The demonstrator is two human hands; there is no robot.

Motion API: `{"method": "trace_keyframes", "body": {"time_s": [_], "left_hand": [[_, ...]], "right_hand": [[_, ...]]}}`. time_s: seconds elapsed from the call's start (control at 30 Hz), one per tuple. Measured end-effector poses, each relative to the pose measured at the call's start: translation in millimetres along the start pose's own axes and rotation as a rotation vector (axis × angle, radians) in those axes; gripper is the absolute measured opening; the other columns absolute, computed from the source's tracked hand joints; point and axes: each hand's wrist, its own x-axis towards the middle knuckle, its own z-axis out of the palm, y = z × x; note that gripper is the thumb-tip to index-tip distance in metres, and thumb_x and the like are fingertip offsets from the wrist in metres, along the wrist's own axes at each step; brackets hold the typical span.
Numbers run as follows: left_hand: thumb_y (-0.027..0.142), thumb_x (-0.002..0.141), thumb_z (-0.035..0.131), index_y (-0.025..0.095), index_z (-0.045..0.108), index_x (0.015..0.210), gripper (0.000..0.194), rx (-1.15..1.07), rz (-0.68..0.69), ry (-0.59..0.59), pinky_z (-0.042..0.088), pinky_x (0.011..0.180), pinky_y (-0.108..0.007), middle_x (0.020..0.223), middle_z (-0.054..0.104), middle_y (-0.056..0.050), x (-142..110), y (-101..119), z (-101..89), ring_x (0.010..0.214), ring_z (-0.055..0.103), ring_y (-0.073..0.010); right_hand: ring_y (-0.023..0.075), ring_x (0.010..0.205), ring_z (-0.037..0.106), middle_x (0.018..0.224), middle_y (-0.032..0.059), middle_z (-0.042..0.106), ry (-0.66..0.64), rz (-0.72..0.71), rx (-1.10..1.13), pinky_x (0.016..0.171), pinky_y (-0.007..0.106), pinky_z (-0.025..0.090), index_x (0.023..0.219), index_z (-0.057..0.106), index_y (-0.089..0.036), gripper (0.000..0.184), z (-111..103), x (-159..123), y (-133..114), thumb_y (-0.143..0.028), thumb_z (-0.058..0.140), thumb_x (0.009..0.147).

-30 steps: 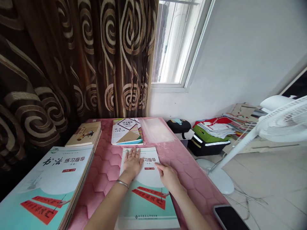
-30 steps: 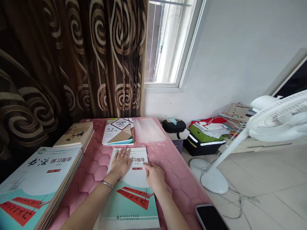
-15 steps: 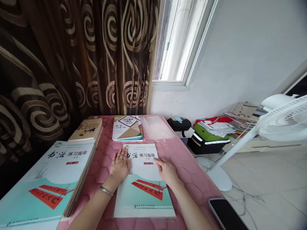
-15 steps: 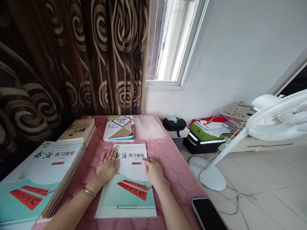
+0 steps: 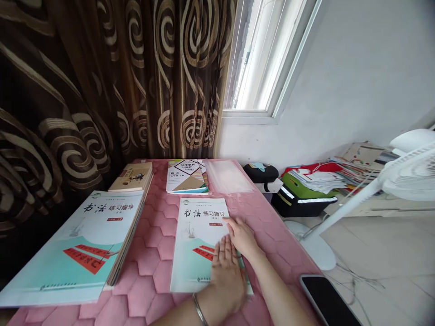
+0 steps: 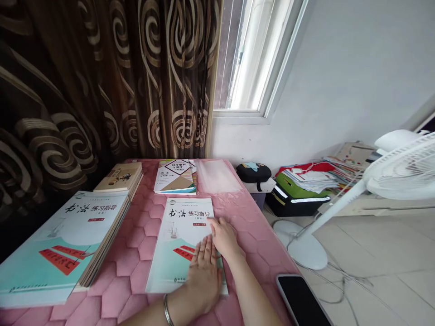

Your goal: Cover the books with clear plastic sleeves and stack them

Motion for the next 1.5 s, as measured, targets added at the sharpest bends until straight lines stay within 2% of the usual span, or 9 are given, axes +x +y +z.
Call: {"method": "trace_keyframes", "body": {"time_s": [0.1, 0.3, 0.4, 0.53, 0.67, 0.83, 1.13, 1.33, 1.5], "left_hand": [[0.046, 0.097, 0.026, 0.010, 0.032, 0.147, 0.062, -0.021, -0.010, 0.072, 0.031, 0.116, -0.044, 0.156, 0.026, -0.013, -8, -6, 5.2, 0.144, 0.027, -0.0272], [0.034, 0.095, 0.036, 0.015, 0.015, 0.153, 0.064, 0.133, -0.107, 0.360, 0.036, 0.112, -0.042, 0.155, 0.031, -0.011, -50, -77, 16.0, 0.140, 0.036, -0.0247], [0.032, 0.095, 0.036, 0.016, 0.007, 0.154, 0.067, 0.193, -0.114, 0.418, 0.038, 0.110, -0.040, 0.154, 0.035, -0.010, -66, -99, 16.3, 0.136, 0.042, -0.0231], [0.031, 0.095, 0.035, 0.015, 0.004, 0.154, 0.069, 0.212, -0.122, 0.424, 0.039, 0.109, -0.039, 0.152, 0.037, -0.011, -72, -107, 16.4, 0.134, 0.046, -0.0227], [0.028, 0.093, 0.034, 0.012, -0.001, 0.153, 0.071, 0.242, -0.114, 0.456, 0.039, 0.108, -0.040, 0.152, 0.037, -0.013, -70, -107, 19.0, 0.135, 0.044, -0.0231], [0.021, 0.089, 0.034, 0.013, -0.001, 0.153, 0.073, 0.258, -0.062, 0.466, 0.036, 0.111, -0.040, 0.152, 0.038, -0.013, -70, -108, 20.2, 0.137, 0.041, -0.0233], [0.032, 0.094, 0.033, 0.016, 0.016, 0.153, 0.063, 0.210, -0.151, 0.453, 0.038, 0.110, -0.042, 0.151, 0.039, -0.011, -71, -120, 15.7, 0.135, 0.044, -0.0235], [0.033, 0.092, 0.033, 0.014, 0.034, 0.148, 0.060, 0.209, -0.187, 0.439, 0.035, 0.111, -0.046, 0.151, 0.039, -0.012, -73, -130, 16.4, 0.135, 0.044, -0.0264], [0.034, 0.091, 0.034, 0.017, 0.031, 0.150, 0.061, 0.217, -0.168, 0.461, 0.036, 0.110, -0.045, 0.150, 0.043, -0.010, -73, -131, 21.9, 0.135, 0.044, -0.0253]], "right_hand": [[0.0173, 0.095, 0.061, 0.107, 0.0057, 0.062, -0.010, -0.007, -0.016, 0.087, 0.028, 0.042, 0.129, 0.058, -0.030, 0.040, 0, -1, -1, -0.025, 0.032, 0.100], [0.0187, 0.094, 0.060, 0.105, 0.0059, 0.060, -0.011, 0.017, -0.053, 0.085, 0.029, 0.042, 0.130, 0.057, -0.031, 0.039, 1, -2, -3, -0.028, 0.032, 0.100], [0.0192, 0.093, 0.061, 0.105, 0.0067, 0.060, -0.020, 0.019, -0.061, 0.084, 0.030, 0.042, 0.131, 0.057, -0.031, 0.040, -1, -1, -3, -0.029, 0.030, 0.101], [0.0229, 0.097, 0.059, 0.106, 0.0102, 0.061, -0.007, 0.026, -0.110, 0.086, 0.033, 0.042, 0.131, 0.058, -0.029, 0.042, -12, -3, -14, -0.026, 0.030, 0.100], [0.0340, 0.116, 0.051, 0.128, 0.0201, 0.057, 0.043, 0.046, -0.153, 0.094, 0.045, 0.042, 0.134, 0.057, -0.019, 0.045, -11, -30, -56, -0.019, 0.035, 0.095], [0.0288, 0.146, 0.020, 0.160, 0.0063, 0.020, -0.004, -0.298, 0.054, 0.116, 0.044, 0.028, 0.152, 0.028, -0.020, 0.059, 16, -86, -101, -0.045, 0.032, 0.099], [0.0282, 0.147, 0.014, 0.159, 0.0100, 0.013, -0.053, -0.137, 0.014, 0.119, 0.052, 0.020, 0.152, 0.025, -0.011, 0.065, 20, -112, -42, -0.049, 0.027, 0.099], [0.0310, 0.146, 0.017, 0.155, 0.0150, 0.026, -0.141, -0.168, 0.015, 0.119, 0.053, 0.018, 0.146, 0.039, -0.008, 0.060, 10, -94, -60, -0.044, 0.031, 0.099], [0.0202, 0.147, 0.017, 0.159, 0.0065, 0.022, -0.144, -0.484, 0.102, 0.121, 0.039, 0.019, 0.151, 0.030, -0.015, 0.055, 15, -24, -97, -0.040, 0.024, 0.102]]}}
